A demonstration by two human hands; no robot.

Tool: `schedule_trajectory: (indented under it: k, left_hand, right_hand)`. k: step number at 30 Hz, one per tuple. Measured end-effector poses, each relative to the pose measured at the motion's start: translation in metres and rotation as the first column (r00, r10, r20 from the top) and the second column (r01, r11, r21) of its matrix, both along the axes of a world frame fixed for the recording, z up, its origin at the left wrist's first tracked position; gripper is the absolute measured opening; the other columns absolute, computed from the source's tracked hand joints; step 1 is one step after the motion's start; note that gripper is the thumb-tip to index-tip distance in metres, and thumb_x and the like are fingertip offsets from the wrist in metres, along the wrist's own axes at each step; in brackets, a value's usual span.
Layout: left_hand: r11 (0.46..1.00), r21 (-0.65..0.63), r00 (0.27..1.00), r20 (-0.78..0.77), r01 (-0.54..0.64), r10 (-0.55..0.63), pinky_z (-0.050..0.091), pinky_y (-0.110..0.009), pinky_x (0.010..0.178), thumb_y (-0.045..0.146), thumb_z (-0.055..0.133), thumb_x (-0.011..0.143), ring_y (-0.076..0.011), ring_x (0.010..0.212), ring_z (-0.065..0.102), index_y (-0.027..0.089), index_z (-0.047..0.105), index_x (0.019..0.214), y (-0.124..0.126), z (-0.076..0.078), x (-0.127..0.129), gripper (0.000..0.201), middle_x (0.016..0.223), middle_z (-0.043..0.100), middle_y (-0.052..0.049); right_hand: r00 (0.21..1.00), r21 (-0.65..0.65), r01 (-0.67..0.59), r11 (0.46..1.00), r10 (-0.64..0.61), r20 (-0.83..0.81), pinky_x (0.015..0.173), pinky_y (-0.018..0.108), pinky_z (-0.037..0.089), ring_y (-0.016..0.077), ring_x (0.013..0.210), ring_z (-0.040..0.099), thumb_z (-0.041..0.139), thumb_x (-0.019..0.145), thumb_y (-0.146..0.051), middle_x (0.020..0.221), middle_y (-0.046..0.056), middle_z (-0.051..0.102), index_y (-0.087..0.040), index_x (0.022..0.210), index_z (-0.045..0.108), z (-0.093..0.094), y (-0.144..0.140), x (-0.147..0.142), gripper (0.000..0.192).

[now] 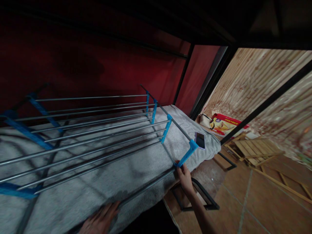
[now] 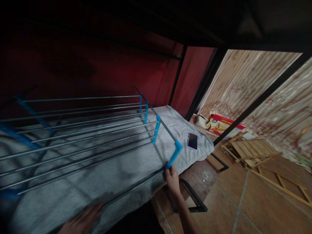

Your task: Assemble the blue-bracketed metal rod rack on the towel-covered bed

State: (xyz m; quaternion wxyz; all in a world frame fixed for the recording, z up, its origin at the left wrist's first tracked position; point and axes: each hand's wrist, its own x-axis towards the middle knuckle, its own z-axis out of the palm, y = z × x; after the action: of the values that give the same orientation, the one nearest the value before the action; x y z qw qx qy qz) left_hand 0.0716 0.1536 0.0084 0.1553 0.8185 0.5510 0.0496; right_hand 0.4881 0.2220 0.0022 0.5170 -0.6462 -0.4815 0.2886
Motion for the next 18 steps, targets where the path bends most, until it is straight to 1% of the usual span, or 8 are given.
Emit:
schedule_trajectory:
  k: [3,6,8,10,13,15,18]
  left_hand:
    - [1.000,0.020,1.000,0.012,0.024,-0.024,0.059,-0.034,0.094,0.027,0.037,0.092,-0.0228,0.112,0.069,0.029,0.071,0.124,0.001,0.007,0.002,0.047,0.127,0.070,-0.002]
    - [0.998,0.042,0.999,0.007,0.040,-0.040,0.058,-0.033,0.095,0.028,0.035,0.094,-0.0224,0.112,0.069,0.028,0.070,0.125,0.000,0.013,0.003,0.047,0.126,0.070,-0.002]
    - [0.998,0.048,0.999,-0.009,0.041,-0.041,0.057,-0.033,0.096,0.029,0.035,0.095,-0.0227,0.112,0.069,0.027,0.068,0.129,-0.001,0.012,0.004,0.047,0.127,0.070,-0.004]
    - [0.998,0.050,1.000,-0.014,0.029,-0.028,0.057,-0.034,0.095,0.031,0.035,0.096,-0.0231,0.112,0.069,0.026,0.065,0.132,-0.001,0.008,0.006,0.047,0.128,0.070,-0.004]
    - [0.998,0.056,1.000,0.012,0.006,-0.007,0.058,-0.033,0.093,0.034,0.037,0.097,-0.0230,0.109,0.070,0.026,0.065,0.131,0.001,0.003,0.013,0.045,0.125,0.071,-0.005]
    - [0.998,0.058,0.999,0.034,0.013,-0.015,0.058,-0.033,0.092,0.035,0.036,0.097,-0.0225,0.106,0.071,0.025,0.067,0.128,0.004,0.005,0.021,0.044,0.122,0.073,-0.006]
    - [0.998,0.046,0.998,0.057,0.035,-0.037,0.058,-0.034,0.089,0.036,0.033,0.098,-0.0228,0.104,0.071,0.024,0.069,0.123,0.010,0.013,0.034,0.045,0.117,0.074,-0.007]
  right_hand:
    - [1.000,-0.009,-0.007,1.000,0.007,-0.026,0.105,0.046,0.045,0.0279,0.117,0.062,0.054,0.085,-0.043,0.121,0.009,0.071,-0.021,0.122,0.066,0.000,-0.001,0.002,0.045]
    - [0.997,-0.019,-0.034,0.999,0.033,-0.070,0.110,0.049,0.041,0.0274,0.120,0.060,0.054,0.081,-0.038,0.122,0.007,0.070,-0.022,0.120,0.068,0.001,-0.002,0.005,0.044]
    - [0.995,-0.015,-0.056,0.998,0.054,-0.087,0.111,0.051,0.039,0.0273,0.120,0.060,0.054,0.079,-0.035,0.120,0.006,0.071,-0.023,0.119,0.069,0.002,-0.003,0.006,0.044]
    - [0.994,-0.004,-0.067,0.998,0.066,-0.084,0.112,0.052,0.039,0.0274,0.118,0.061,0.054,0.077,-0.033,0.117,0.006,0.072,-0.023,0.118,0.070,0.002,-0.004,0.007,0.045]
    - [0.994,0.008,-0.083,0.996,0.084,-0.063,0.112,0.052,0.039,0.0267,0.116,0.062,0.054,0.074,-0.028,0.114,0.005,0.073,-0.024,0.118,0.070,0.004,-0.005,0.007,0.047]
    - [0.993,0.007,-0.107,0.994,0.108,-0.049,0.112,0.051,0.040,0.0261,0.116,0.062,0.054,0.073,-0.025,0.114,0.005,0.073,-0.024,0.119,0.069,0.006,-0.006,0.007,0.048]
    - [0.991,-0.004,-0.133,0.991,0.133,-0.023,0.111,0.050,0.041,0.0263,0.119,0.060,0.055,0.075,-0.026,0.116,0.005,0.072,-0.024,0.120,0.068,0.006,-0.005,0.009,0.047]
